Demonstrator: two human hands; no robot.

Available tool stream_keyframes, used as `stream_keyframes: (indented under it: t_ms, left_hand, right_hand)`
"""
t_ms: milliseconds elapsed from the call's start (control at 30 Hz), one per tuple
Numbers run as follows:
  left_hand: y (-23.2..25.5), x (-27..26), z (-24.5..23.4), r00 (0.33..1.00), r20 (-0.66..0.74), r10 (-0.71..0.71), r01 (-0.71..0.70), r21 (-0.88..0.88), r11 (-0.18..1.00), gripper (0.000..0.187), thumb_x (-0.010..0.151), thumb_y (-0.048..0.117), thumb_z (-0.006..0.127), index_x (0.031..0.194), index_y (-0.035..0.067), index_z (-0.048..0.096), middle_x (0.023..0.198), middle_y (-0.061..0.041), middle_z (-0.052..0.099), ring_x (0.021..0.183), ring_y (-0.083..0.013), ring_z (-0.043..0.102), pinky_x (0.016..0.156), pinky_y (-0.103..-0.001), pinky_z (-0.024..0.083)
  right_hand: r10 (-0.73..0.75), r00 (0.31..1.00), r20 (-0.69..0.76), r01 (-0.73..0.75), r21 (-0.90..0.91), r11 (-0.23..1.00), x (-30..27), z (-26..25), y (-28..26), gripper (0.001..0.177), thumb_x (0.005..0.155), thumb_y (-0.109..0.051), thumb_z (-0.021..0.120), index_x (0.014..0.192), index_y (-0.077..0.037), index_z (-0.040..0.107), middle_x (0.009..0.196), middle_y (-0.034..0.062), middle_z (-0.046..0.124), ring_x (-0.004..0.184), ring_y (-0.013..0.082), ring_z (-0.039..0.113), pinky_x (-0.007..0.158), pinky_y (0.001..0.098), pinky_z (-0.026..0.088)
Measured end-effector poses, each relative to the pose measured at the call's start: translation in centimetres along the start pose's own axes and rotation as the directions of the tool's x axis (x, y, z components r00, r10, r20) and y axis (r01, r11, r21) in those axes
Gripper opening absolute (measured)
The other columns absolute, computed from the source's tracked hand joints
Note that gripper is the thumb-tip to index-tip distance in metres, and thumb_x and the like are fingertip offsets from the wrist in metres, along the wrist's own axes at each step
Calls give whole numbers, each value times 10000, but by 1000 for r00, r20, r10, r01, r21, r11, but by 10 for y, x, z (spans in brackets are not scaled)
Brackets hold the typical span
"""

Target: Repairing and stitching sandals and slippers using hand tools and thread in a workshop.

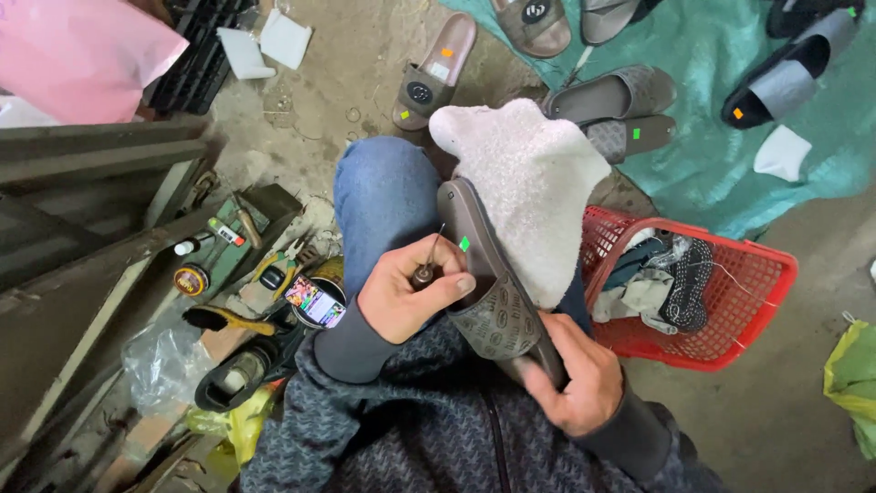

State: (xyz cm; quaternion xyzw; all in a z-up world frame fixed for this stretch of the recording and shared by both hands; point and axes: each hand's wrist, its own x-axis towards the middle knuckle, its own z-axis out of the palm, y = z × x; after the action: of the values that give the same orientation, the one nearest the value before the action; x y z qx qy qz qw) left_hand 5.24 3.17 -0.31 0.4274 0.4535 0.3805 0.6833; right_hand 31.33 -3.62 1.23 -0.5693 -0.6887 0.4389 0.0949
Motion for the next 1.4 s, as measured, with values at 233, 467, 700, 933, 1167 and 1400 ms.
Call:
stream_keyframes:
  t_ms: [233,467,700,933,1167,1400]
  left_hand:
    - [17,20,35,985,-147,94,-24,420,907,270,909,106,707,918,161,443,728,-43,521,684,-276,481,595,-384,442]
    - [8,17,49,986,11,165,-133,652,746,156,890,43,587,1007,117,658,736,-114,642,643,-419,676,528,-456,565]
    - [-5,10,58,993,23,118,-91,789,608,65,880,100,652,942,101,671,744,-80,622,596,-395,655,500,-460,540]
    - [-21,9,71,982,-41,186,-58,866,497,83,880,172,652,938,148,598,756,-23,541,626,-345,654,506,-450,525]
    - [-23,10,74,981,-52,184,-40,884,465,91,847,203,648,854,172,562,641,-39,510,581,-377,641,458,-468,486]
    - [-6,1,47,998,-28,-63,69,327,943,84,811,164,705,750,146,650,529,24,521,468,-90,534,451,-221,468]
  right_hand:
    - [117,967,-225,-39,322,946,2,-9,127,493,911,-337,562,1266,-26,704,1085,147,750,960,250,724,874,395,571]
    - [182,958,-221,73,804,590,44,1,170,425,837,-147,567,1180,66,700,801,224,704,717,246,705,657,388,609]
    - [158,962,-224,66,749,660,31,17,220,355,893,-175,577,1135,35,729,782,218,723,727,270,711,672,398,602]
    - [80,957,-279,162,743,649,25,19,195,251,919,-133,609,1065,30,731,717,187,720,662,230,702,588,363,599]
    - [-69,935,-348,305,689,657,36,8,152,200,909,-141,597,953,30,691,543,112,623,491,141,608,445,264,515]
    - [13,918,-397,248,597,763,24,1,111,226,873,-172,581,899,-20,746,477,87,562,437,128,525,409,252,453]
